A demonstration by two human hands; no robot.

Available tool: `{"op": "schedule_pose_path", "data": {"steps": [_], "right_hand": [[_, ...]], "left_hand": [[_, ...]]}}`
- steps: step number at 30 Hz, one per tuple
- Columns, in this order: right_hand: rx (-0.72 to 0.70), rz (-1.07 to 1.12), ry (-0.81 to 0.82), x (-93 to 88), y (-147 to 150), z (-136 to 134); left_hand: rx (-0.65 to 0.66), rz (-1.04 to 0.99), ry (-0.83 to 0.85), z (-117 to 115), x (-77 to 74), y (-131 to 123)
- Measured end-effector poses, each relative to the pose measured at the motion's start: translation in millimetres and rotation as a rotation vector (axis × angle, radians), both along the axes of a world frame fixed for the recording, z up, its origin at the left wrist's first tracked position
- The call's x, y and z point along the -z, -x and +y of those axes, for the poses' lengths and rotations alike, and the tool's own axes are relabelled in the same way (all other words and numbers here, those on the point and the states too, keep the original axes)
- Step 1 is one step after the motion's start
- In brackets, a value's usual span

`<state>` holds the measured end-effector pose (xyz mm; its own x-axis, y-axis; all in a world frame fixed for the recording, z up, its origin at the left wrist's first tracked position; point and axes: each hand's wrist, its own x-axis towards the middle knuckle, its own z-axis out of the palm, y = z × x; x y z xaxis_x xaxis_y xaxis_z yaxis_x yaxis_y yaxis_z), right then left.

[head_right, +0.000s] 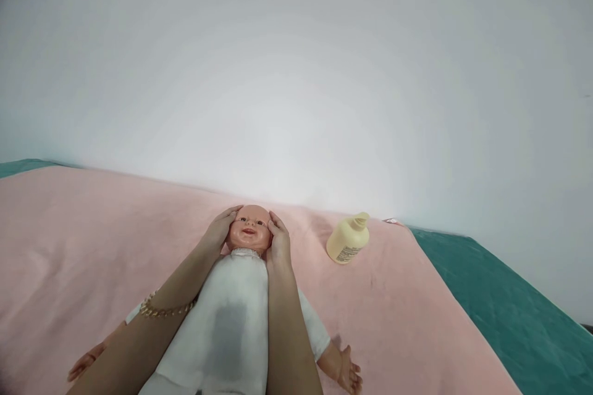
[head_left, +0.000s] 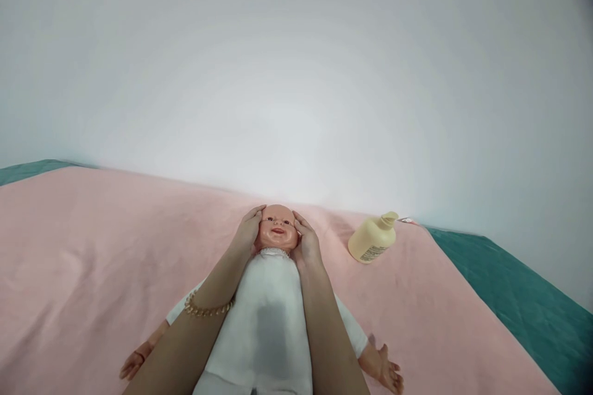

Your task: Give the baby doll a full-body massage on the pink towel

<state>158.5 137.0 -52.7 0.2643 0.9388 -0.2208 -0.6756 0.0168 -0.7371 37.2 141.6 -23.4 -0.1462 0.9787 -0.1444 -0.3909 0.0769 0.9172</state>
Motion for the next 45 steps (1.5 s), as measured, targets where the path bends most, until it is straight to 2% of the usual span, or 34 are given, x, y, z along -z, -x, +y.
{"op": "schedule_pose_path", "data": {"steps": [3, 7, 12, 17, 29, 39, 45], "right_hand": [[0.005, 0.035, -0.004, 2.7, 1, 1], [0.001, 0.068, -0.003, -6.9, 3, -6], [-0.054, -0.05, -0.029, -21.8, 4, -18], [-0.02, -0.138, -0.041, -18.5, 4, -19], [-0.018, -0.175, -0.015, -8.1, 1, -16], [0.017, -0.136, 0.012, -17.0, 4, -15], [0.006, -0.029, 0.036, -22.6, 3, -16]], "left_hand": [[0.007, -0.013, -0.016, 1, 3.7, 0], [0.031, -0.005, -0.087, -1, 6.2, -2], [0.07, 0.062, -0.039, -11, -6.4, -4], [0.106, 0.094, -0.01, -19, -16.1, -4], [0.141, 0.096, 0.004, -15, -8.5, 0], [0.135, 0.08, -0.029, -15, -8.4, -3], [0.117, 0.018, -0.039, -11, -4.3, -3]]}}
